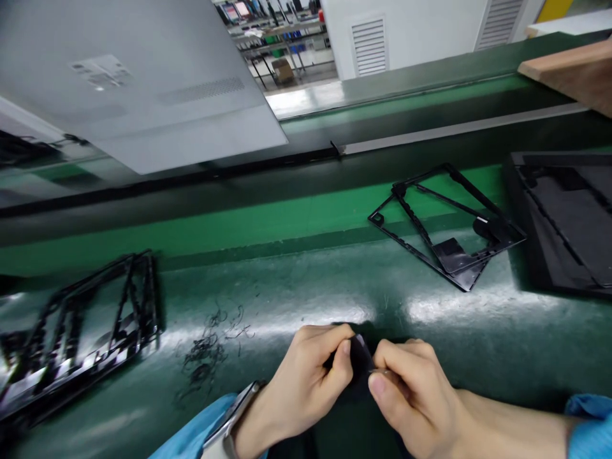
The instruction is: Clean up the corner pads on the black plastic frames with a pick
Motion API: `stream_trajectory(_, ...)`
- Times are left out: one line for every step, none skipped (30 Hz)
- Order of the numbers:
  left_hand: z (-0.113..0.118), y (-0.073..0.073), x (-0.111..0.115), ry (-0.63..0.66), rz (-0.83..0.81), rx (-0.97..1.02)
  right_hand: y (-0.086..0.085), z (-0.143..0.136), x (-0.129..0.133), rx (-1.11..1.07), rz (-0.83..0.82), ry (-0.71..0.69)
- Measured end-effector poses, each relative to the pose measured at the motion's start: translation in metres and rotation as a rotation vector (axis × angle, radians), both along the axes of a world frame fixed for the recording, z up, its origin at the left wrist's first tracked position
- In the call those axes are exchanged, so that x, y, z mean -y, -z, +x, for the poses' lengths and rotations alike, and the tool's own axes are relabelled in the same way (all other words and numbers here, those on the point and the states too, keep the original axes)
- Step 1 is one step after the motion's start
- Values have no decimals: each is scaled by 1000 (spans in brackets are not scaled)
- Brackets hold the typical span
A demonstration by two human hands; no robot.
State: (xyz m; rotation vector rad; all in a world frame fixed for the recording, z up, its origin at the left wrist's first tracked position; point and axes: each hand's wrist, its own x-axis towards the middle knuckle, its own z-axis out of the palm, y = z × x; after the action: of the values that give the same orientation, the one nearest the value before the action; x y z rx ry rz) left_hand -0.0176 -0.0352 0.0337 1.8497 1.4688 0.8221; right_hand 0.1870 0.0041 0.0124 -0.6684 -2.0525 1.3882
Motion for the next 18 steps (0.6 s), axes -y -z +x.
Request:
stream_trajectory(0,0,1,5,7,1,0,0,0,-5,-5,-3)
stream_trajectory(0,1,2,12,16,3,1,0,0,-11,-12,-5)
stream_trajectory(0,1,2,21,23,5,1,0,0,-20,-20,-5)
stream_trajectory(0,0,3,30,28,10,1,0,0,-30,-26,-3)
stream_trajectory(-1,0,3,38,28,15,2,1,1,-35,-33,-1)
stream_trajectory(-1,-1,3,47,25,20,2,1,1,-39,-37,0)
stream_trajectory(-2,-2,2,53,22,28,2,1,1,-42,-40,0)
stream_trajectory(-2,-2,2,57,16,37,2,1,1,-40,-40,-2)
stream_trajectory(-2,-3,1,56,8,44,2,1,1,-35,-36,-2)
stream_trajectory(-2,-3,0,53,-1,51,2,1,1,-28,-26,-3)
stream_trajectory(-2,-4,0,49,-13,57,1,1,0,-21,-16,-4)
stream_trajectory(-2,-4,-1,45,-23,63,0,1,0,-17,-4,-8)
stream_trajectory(-2,-4,-1,42,-32,67,-1,1,-1,-14,5,-12)
stream_trajectory(-1,-3,-1,40,-38,71,-1,1,-1,-17,10,-14)
stream_trajectory(-1,-3,-1,38,-39,73,-1,1,-2,-23,9,-16)
stream_trajectory(-2,-2,0,38,-36,73,-1,1,-2,-29,3,-16)
stream_trajectory(-2,-2,0,40,-32,72,-1,1,-2,-34,-7,-14)
stream_trajectory(-2,-2,0,43,-30,71,-1,1,-1,-39,-18,-12)
